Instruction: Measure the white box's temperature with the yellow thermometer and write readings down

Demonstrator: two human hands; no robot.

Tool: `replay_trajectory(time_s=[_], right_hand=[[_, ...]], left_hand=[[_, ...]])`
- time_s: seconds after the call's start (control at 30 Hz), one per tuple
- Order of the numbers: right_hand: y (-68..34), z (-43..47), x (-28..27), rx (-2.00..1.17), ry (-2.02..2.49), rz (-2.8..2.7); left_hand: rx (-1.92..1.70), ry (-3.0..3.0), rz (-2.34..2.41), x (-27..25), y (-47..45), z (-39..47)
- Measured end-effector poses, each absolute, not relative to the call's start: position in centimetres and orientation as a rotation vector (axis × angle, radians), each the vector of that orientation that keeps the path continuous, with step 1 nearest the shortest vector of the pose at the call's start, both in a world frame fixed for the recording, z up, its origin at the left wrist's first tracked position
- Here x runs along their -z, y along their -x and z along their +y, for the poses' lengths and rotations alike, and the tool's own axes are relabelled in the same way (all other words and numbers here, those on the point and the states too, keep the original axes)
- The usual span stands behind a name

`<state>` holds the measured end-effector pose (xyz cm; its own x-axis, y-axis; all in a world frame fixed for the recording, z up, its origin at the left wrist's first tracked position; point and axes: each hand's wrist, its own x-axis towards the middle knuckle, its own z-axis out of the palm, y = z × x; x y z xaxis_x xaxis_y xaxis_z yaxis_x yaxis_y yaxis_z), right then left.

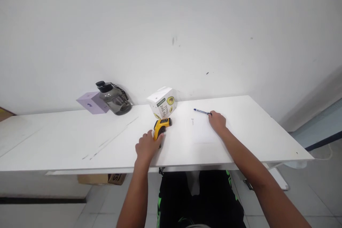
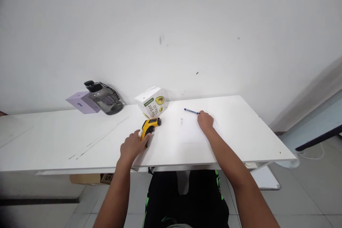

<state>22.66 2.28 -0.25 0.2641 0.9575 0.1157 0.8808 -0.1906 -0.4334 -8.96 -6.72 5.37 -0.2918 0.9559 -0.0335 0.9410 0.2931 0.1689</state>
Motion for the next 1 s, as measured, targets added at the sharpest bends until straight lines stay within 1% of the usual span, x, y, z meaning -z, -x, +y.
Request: replay_trajectory(time_s=[0.1, 0.27, 0.37, 0.43, 0.5, 0.53, 0.63, 0.67, 0.7, 0.77, 0.8, 0.9, 1.0], right_hand=[[-22.5, 2.1, -0.1, -0.238, 2.050, -1.668], [-20.3, -0.8, -2.1, -0.102, 1.440, -1.796], [-17.1, -4.0, -2.9, -0.255, 1.215, -1.862], [-14.8, -5.8, -3.0, -0.388, 1.140, -1.695], [-13.1, -6.8, -3.1, -0.605, 1.144, -1.432], [-12.6, -7.0, -3.2, -0.807, 1.120, -1.365], [-12.6, -6.6, -4.3, -1.536, 0.806, -1.389], [-12.9, -6.2, -4.9, -1.690, 0.676, -1.393], [-13.2, -5.9, -5.5, -1.761, 0.577, -1.372], [-13.5, -5.2, -6.8, -1.717, 0.502, -1.284], [-13.5, -4.8, -7.3, -1.653, 0.501, -1.233], [-13.3, -3.3, -7.5, -1.490, 0.524, -1.091], [-13.3, -1.6, -5.8, -1.331, 0.643, -1.024]], left_hand=[[-0.174, -1.778, 2.306, -3.9, 9.6, -7.0], [-0.390, -1.684, 2.138, -3.4, 9.3, -7.1], [-0.676, -1.504, 1.772, -3.7, 9.2, -7.3], [-0.884, -1.334, 1.410, -4.2, 8.6, -7.5], [-0.982, -1.176, 1.014, -4.9, 7.4, -7.6], [-0.959, -1.116, 0.829, -5.3, 6.6, -7.5], [-0.746, -0.963, 0.426, -6.2, 4.0, -6.4], [-0.694, -0.922, 0.354, -6.5, 3.1, -5.8], [-0.644, -0.905, 0.313, -6.7, 2.4, -5.0], [-0.571, -0.939, 0.350, -7.1, 1.3, -3.6], [-0.607, -1.019, 0.463, -7.2, 1.1, -3.0], [-0.940, -1.288, 0.954, -7.2, 1.8, -1.9], [-1.336, -1.392, 1.348, -6.1, 4.2, -1.1]])
